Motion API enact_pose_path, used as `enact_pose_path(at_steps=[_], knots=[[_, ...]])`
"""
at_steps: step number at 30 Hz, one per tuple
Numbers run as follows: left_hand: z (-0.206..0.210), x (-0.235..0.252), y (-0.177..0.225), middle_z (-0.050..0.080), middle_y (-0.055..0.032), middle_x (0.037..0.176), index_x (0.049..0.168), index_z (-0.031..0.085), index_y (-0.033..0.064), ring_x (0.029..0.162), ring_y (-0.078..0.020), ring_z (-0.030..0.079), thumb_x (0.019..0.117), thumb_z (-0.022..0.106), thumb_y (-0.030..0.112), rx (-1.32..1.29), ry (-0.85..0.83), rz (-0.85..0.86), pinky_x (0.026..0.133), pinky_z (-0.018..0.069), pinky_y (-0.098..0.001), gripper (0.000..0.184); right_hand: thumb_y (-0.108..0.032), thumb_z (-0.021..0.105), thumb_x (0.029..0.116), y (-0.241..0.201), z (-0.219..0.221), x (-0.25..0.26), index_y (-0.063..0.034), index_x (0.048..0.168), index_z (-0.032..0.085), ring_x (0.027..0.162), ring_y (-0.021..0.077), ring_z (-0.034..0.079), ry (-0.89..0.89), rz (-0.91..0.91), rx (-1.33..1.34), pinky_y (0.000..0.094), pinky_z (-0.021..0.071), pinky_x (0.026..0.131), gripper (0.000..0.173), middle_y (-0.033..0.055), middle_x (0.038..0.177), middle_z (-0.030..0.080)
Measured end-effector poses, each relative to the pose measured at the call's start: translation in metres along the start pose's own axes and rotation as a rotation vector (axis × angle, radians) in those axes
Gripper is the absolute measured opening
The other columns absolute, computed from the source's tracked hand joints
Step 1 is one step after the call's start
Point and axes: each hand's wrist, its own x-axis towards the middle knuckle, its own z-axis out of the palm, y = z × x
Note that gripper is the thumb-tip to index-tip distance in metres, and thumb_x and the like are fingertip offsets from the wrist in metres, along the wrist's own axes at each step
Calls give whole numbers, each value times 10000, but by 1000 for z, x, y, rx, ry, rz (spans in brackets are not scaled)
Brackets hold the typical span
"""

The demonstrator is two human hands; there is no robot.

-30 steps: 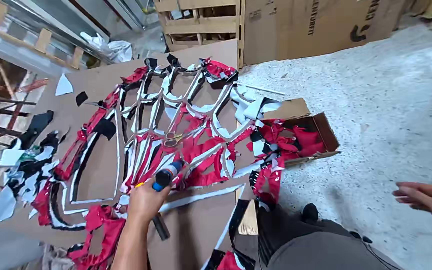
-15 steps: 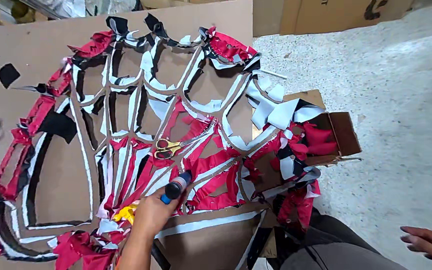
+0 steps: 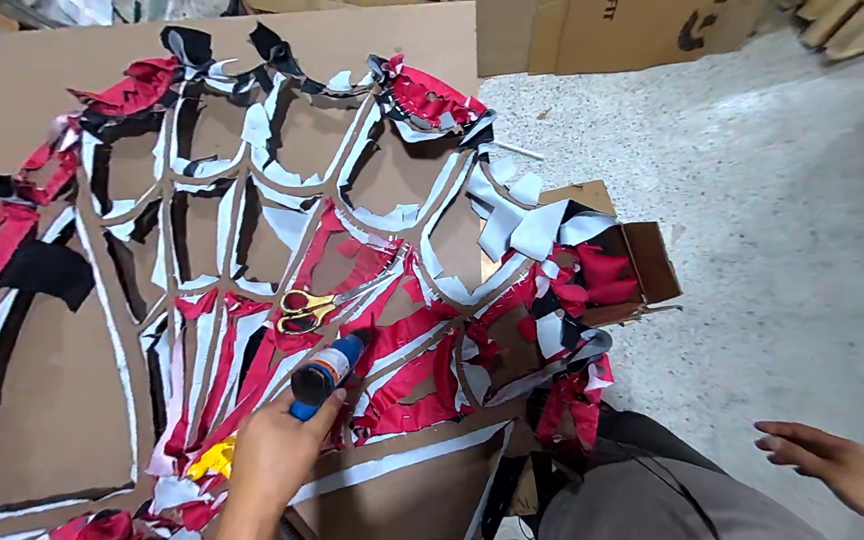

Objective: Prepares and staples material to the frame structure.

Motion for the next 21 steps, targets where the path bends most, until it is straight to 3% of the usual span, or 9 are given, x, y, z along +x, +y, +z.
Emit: enact_pose_path(at_steps=[4, 9, 13, 15, 17, 21], knots=[[1, 28, 30, 680, -67, 750, 935, 736, 112, 716, -257, 669, 860, 776, 477, 34, -18, 81, 665, 517, -585, 374, -390, 593, 1026, 1, 9, -8, -89, 1358, 622, 1048, 280, 722, 49, 10, 59, 497, 579, 925, 449, 134, 1177, 732], [1, 54, 53, 667, -90, 734, 943, 732, 99, 686, -274, 652, 884, 791, 439, 32, -54, 58, 655, 514, -589, 350, -393, 608, 1020, 25, 25, -21, -72, 1363, 617, 1048, 303, 721, 47, 56, 119, 522, 577, 929, 470, 155, 1183, 726], [10, 57, 68, 691, -89, 676, 1031, 684, 26, 558, -227, 687, 1005, 673, 348, -321, -231, -109, 564, 618, -423, 323, -390, 602, 1025, 42, 34, -28, -77, 1378, 608, 1067, 303, 716, 31, 111, 145, 527, 568, 945, 472, 153, 1202, 721], [17, 50, 76, 686, -142, 706, 1077, 634, -32, 608, -287, 715, 1045, 609, 283, -541, -381, -166, 619, 650, -447, 317, -377, 595, 1032, 42, 38, -32, -64, 1382, 601, 1076, 304, 713, 25, 128, 161, 521, 562, 956, 470, 163, 1211, 715], [30, 44, 79, 669, -150, 669, 1072, 605, -44, 584, -295, 711, 1045, 605, 246, -631, -447, -169, 608, 652, -449, 291, -359, 589, 1038, 40, 41, -35, -42, 1393, 585, 1091, 316, 704, 9, 141, 177, 524, 556, 962, 476, 182, 1225, 705], [45, 30, 72, 645, -105, 600, 977, 649, -18, 469, -222, 633, 994, 670, 238, -626, -299, -136, 481, 582, -364, 258, -342, 560, 1052, 36, 44, -40, -6, 1415, 551, 1133, 328, 687, -12, 151, 193, 520, 540, 992, 495, 214, 1271, 676]])
